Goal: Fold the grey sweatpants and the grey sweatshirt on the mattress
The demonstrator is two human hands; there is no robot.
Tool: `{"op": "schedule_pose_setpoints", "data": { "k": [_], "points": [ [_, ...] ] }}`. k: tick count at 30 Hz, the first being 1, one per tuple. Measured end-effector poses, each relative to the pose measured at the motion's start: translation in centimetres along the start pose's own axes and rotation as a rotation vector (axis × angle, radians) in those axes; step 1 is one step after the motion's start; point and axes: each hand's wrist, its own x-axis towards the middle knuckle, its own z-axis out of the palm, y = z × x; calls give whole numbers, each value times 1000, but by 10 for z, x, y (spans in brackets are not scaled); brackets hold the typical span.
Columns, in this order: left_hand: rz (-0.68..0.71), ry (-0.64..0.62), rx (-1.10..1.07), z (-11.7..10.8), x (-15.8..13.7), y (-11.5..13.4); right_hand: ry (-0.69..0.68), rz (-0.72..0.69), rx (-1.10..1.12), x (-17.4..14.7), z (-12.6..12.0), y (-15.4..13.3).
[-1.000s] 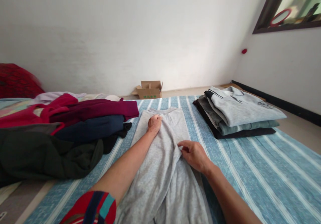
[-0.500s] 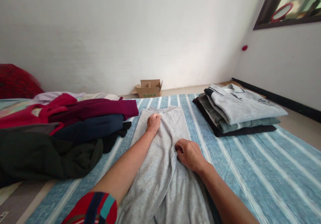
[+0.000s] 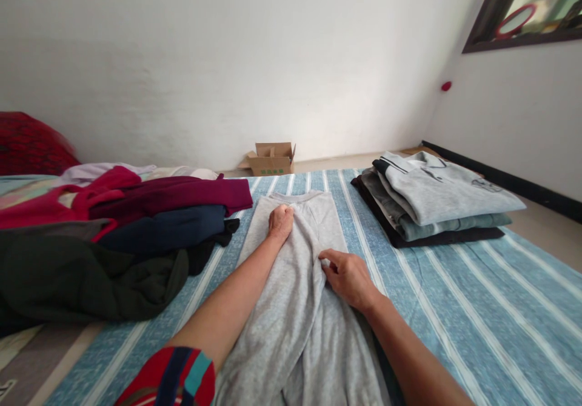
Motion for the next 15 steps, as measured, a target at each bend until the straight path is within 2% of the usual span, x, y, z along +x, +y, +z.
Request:
{"op": "schedule_pose_setpoints", "data": {
  "k": [7, 15],
  "points": [
    [-8, -12, 6, 0, -1, 2, 5, 5, -162, 2, 7, -8],
    [-37, 0, -6, 1, 1, -1, -36, 32, 58, 2, -7, 5]
  ]
}}
